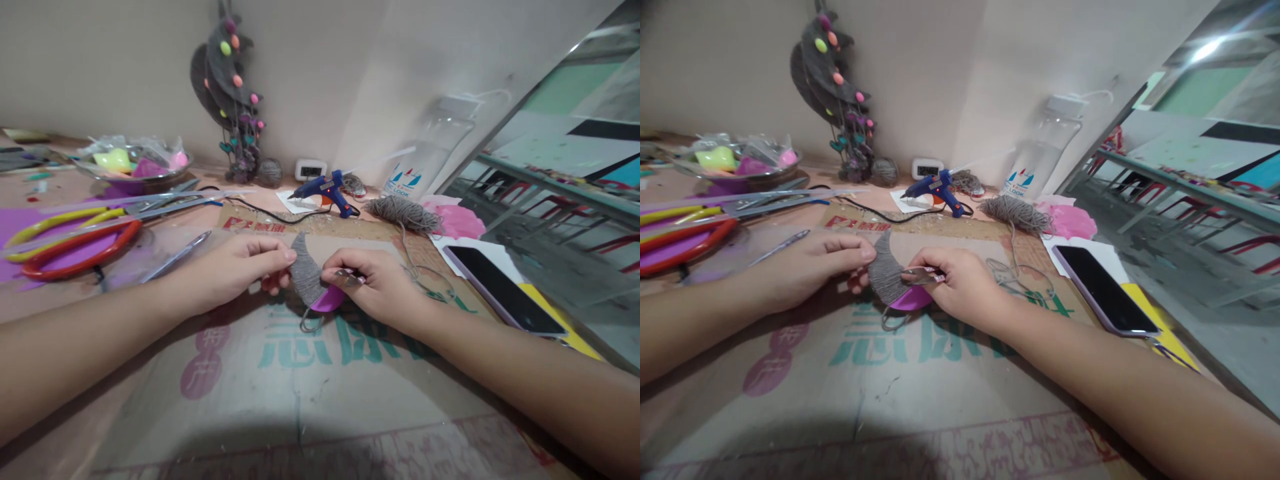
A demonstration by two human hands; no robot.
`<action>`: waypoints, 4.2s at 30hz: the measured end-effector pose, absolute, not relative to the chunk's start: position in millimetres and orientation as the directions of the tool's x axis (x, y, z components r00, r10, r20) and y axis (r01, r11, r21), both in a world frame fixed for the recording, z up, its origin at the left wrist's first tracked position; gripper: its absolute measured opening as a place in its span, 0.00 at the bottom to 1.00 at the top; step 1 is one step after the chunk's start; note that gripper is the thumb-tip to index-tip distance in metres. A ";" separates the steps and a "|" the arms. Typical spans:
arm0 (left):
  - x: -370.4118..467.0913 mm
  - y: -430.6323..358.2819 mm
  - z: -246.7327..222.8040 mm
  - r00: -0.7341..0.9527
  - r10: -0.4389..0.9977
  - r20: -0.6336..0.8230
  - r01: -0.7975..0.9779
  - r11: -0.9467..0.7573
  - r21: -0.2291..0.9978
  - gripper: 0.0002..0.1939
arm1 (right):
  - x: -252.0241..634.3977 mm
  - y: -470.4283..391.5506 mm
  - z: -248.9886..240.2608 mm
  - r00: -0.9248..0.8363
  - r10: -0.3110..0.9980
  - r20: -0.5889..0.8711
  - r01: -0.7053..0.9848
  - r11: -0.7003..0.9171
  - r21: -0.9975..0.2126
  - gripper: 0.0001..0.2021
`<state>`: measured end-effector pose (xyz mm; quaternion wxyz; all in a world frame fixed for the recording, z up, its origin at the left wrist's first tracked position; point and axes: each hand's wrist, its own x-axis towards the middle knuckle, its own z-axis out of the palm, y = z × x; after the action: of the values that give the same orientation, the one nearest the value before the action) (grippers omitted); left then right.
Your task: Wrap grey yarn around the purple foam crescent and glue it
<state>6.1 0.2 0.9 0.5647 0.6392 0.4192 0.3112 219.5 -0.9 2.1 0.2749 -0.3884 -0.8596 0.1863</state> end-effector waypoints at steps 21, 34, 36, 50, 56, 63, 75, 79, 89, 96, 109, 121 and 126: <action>7.6 -2.2 2.9 0.443 0.896 -0.012 0.379 -0.175 0.909 0.15 | 223.4 -12.6 8.2 -0.753 0.473 0.458 0.563 0.823 0.074 0.12; 4.4 -0.7 -2.3 0.459 0.887 -0.046 0.384 -0.152 0.911 0.15 | 222.6 -12.2 6.6 -0.780 0.476 0.405 0.563 0.817 0.125 0.13; 4.2 -0.5 -2.8 0.468 0.883 -0.043 0.382 -0.158 0.911 0.16 | 222.9 -13.0 6.7 -0.789 0.470 0.396 0.559 0.817 0.142 0.14; 5.4 -1.1 -1.0 0.478 0.876 -0.059 0.390 -0.152 0.908 0.15 | 223.7 -12.1 4.9 -0.828 0.383 0.409 0.504 0.828 0.246 0.11; 5.7 -0.5 -1.2 0.471 0.880 -0.055 0.394 -0.154 0.906 0.15 | 223.0 -10.7 6.9 -0.812 0.409 0.418 0.520 0.831 0.196 0.13; 4.5 0.3 -4.3 0.484 0.874 -0.048 0.377 -0.159 0.913 0.15 | 223.4 -11.7 8.5 -0.821 0.397 0.411 0.513 0.829 0.225 0.13; 5.1 0.4 -4.5 0.480 0.874 -0.070 0.366 -0.127 0.922 0.15 | 225.1 -8.8 5.1 -0.855 0.347 0.385 0.474 0.824 0.311 0.10; 5.2 0.3 -3.9 0.478 0.876 -0.073 0.371 -0.126 0.920 0.15 | 224.0 -9.7 6.3 -0.834 0.359 0.419 0.489 0.833 0.261 0.11; 3.9 1.2 -4.7 0.484 0.874 -0.051 0.388 -0.162 0.907 0.15 | 225.4 -11.0 8.0 -0.819 0.377 0.432 0.507 0.828 0.238 0.12; 4.6 -0.2 -2.6 0.475 0.878 -0.062 0.407 -0.157 0.900 0.15 | 224.7 -13.1 7.3 -0.832 0.366 0.417 0.503 0.816 0.287 0.12; 5.1 -0.6 -1.5 0.481 0.875 -0.055 0.397 -0.161 0.904 0.15 | 225.8 -15.0 8.5 -0.837 0.360 0.413 0.507 0.795 0.334 0.11; 5.9 -0.6 -0.6 0.479 0.875 -0.070 0.404 -0.149 0.902 0.15 | 225.7 -15.5 4.4 -0.837 0.396 0.378 0.520 0.790 0.325 0.09; 5.8 -0.6 -0.9 0.470 0.880 -0.074 0.412 -0.145 0.900 0.14 | 226.8 -15.0 1.7 -0.840 0.372 0.396 0.508 0.797 0.328 0.09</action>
<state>5.8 -0.6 -0.9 0.4731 0.7150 0.4516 0.2470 226.8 -15.0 1.7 0.1576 -0.2353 -0.9346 -0.2153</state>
